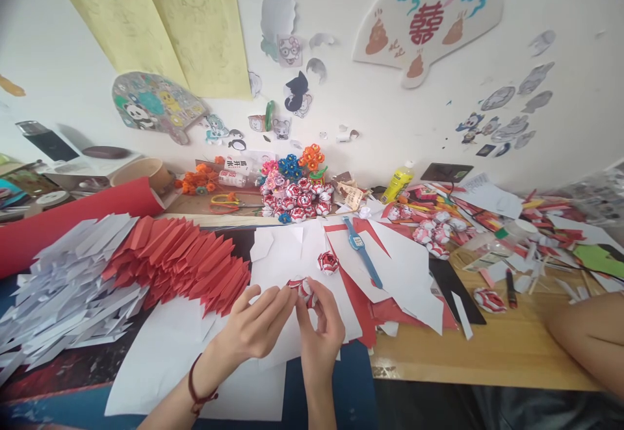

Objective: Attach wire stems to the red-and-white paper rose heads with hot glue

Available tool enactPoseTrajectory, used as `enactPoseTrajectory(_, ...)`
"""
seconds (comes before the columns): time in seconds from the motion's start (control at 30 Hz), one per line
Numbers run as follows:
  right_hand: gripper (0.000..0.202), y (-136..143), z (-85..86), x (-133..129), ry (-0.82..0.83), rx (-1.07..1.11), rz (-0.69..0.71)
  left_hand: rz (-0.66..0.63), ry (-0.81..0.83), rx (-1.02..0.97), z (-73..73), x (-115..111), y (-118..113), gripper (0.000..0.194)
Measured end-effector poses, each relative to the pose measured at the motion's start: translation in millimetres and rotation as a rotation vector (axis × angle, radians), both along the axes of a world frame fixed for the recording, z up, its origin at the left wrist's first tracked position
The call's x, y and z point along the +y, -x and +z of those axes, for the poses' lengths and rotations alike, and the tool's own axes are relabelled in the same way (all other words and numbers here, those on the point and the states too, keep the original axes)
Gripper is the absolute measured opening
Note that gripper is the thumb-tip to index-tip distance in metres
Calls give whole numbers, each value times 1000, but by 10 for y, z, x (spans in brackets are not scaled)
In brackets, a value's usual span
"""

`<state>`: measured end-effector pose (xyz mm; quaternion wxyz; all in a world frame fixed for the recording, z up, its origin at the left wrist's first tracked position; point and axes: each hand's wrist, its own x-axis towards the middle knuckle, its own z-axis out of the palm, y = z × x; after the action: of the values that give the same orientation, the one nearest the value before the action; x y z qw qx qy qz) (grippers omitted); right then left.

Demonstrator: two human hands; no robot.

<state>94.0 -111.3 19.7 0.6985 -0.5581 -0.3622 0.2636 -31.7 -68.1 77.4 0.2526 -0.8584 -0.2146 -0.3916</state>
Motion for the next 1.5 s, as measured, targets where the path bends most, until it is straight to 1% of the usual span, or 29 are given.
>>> enactPoseTrajectory(0.13, 31, -57, -9, 1, -62, -192, 84, 45, 58, 2, -7, -5, -6, 35)
enactPoseTrajectory(0.23, 36, -136, 21, -11, -67, -303, 198, 61, 111, 20, 11, 6, 8, 33)
enactPoseTrajectory(0.33, 45, -226, 68, -38, -8, -319, 354, 59, 171, 36, 38, 24, 39, 32)
enactPoseTrajectory(0.4, 48, -284, 96, -55, 30, -301, 446, 52, 201, 55, 51, 30, 58, 32)
enactPoseTrajectory(0.47, 49, -335, 115, -65, 61, -282, 501, 34, 218, 74, 57, 25, 70, 32)
enactPoseTrajectory(0.53, 50, -372, 125, -67, 104, -276, 521, 1, 227, 89, 60, 13, 74, 32)
enactPoseTrajectory(0.67, 50, -401, 128, -49, 166, -321, 486, -54, 229, 117, 64, -4, 73, 31)
enactPoseTrajectory(0.87, 45, -400, 109, -41, 128, -353, 432, -119, 198, 156, 83, 16, 79, 30)
enactPoseTrajectory(1.0, 44, -403, 92, -45, 128, -362, 411, -129, 209, 185, 110, 45, 67, 30)
enactPoseTrajectory(1.07, 45, -399, 69, -36, 148, -340, 380, -120, 255, 189, 103, 64, 54, 29)
enactPoseTrajectory(1.13, 47, -395, 33, -22, 146, -273, 336, -115, 357, 140, 70, 81, 36, 23)
enactPoseTrajectory(1.2, 49, -395, -8, -8, 121, -164, 299, -101, 508, 14, 12, 93, 16, 21)
enactPoseTrajectory(1.27, 52, -403, -44, 4, 95, -56, 274, -99, 680, -97, -61, 95, -7, 34)
enactPoseTrajectory(1.3, 53, -407, -56, 9, 89, -16, 258, -105, 766, -117, -100, 93, -20, 43)
enactPoseTrajectory(1.37, 55, -412, -65, 20, 87, 31, 216, -135, 928, -93, -181, 82, -52, 62)
enactPoseTrajectory(1.43, 55, -400, -58, 34, 87, 59, 171, -160, 1047, -75, -264, 67, -97, 77)
enactPoseTrajectory(1.5, 53, -370, -46, 53, 69, 81, 143, -167, 1116, -117, -347, 54, -160, 83)
